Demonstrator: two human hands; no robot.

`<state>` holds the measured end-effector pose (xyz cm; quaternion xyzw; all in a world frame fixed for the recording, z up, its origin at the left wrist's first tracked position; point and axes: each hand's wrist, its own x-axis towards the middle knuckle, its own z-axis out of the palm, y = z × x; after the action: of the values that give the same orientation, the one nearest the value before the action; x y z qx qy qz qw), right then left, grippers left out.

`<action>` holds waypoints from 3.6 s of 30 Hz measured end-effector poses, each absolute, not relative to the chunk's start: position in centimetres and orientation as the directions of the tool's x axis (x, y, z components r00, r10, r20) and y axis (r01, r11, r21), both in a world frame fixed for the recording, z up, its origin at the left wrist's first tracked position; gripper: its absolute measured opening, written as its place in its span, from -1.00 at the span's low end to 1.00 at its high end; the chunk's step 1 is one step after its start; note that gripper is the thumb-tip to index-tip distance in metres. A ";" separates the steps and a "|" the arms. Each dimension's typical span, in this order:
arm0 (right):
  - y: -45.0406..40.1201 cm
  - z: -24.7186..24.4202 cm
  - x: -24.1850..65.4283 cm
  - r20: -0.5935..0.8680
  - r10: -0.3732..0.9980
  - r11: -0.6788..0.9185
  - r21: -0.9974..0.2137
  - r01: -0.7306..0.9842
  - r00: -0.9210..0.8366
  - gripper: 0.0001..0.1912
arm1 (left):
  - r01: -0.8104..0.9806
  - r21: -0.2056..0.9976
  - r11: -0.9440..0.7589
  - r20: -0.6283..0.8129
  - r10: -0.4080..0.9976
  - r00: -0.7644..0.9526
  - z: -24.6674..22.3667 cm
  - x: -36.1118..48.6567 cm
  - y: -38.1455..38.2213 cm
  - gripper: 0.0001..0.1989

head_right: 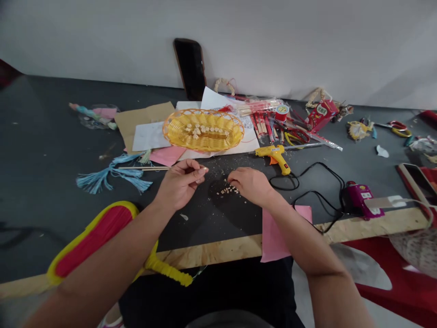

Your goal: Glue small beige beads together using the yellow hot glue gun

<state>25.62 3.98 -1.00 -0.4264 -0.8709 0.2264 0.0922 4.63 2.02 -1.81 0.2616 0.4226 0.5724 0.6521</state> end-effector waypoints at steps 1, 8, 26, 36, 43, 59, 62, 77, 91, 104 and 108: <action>4.0 -1.1 25.7 -0.032 0.778 0.539 -0.479 0.693 -0.627 -0.81 | -0.520 0.828 0.210 -0.254 0.967 -0.014 -1.8 4.7 2.0 -0.68; 4.0 -1.5 25.3 -0.037 0.773 0.562 -0.424 0.710 -0.634 -0.85 | -0.480 0.840 0.253 -0.295 0.956 -0.012 -1.6 4.9 1.7 -0.64; 0.9 -1.9 22.7 0.067 0.940 0.009 -0.985 -0.172 -0.334 -0.74 | -0.426 0.853 0.302 -0.250 0.952 0.175 -1.1 5.6 0.4 -0.70; 0.8 -2.1 22.6 0.070 0.934 -0.003 -0.979 -0.202 -0.351 -0.77 | -0.405 0.865 0.294 -0.227 0.952 0.206 -0.9 5.6 0.3 -0.70; 0.8 -2.4 22.5 0.074 0.930 -0.009 -0.975 -0.223 -0.361 -0.80 | -0.422 0.858 0.292 -0.220 0.952 0.211 -1.0 5.6 0.2 -0.72; 0.8 -2.2 22.9 0.123 0.935 0.061 -0.980 -0.189 -0.333 -0.82 | -0.419 0.855 0.306 -0.245 0.950 0.194 -0.9 5.6 0.3 -0.68; 0.7 -2.2 22.8 0.152 0.930 0.111 -0.984 -0.138 -0.335 -0.82 | -0.412 0.855 0.316 -0.250 0.946 0.206 -0.9 5.5 0.2 -0.68; 3.5 -0.4 26.1 0.313 0.886 0.443 -0.792 0.421 -0.343 -0.85 | -0.526 0.804 0.277 -0.281 0.957 0.074 -1.4 4.9 1.4 -0.67; 2.4 1.0 23.1 0.397 0.742 0.620 -0.713 0.329 -0.540 -0.90 | -0.524 0.791 0.315 -0.247 0.949 0.196 -1.1 5.2 0.9 -0.67; 5.2 -1.3 22.8 0.263 0.712 0.634 -0.639 0.435 -0.651 -0.85 | -0.567 0.824 0.001 -0.106 0.983 -0.153 -0.7 3.6 2.4 -0.70; 6.0 -3.1 20.8 0.249 0.667 0.707 -0.508 0.492 -0.702 -0.90 | -0.552 0.831 -0.066 -0.070 0.973 -0.221 -0.8 3.3 2.6 -0.71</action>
<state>20.82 5.96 -3.06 -0.3223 -0.8992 0.2063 0.2123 3.31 2.56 -0.76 0.2707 0.3885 0.6780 0.5623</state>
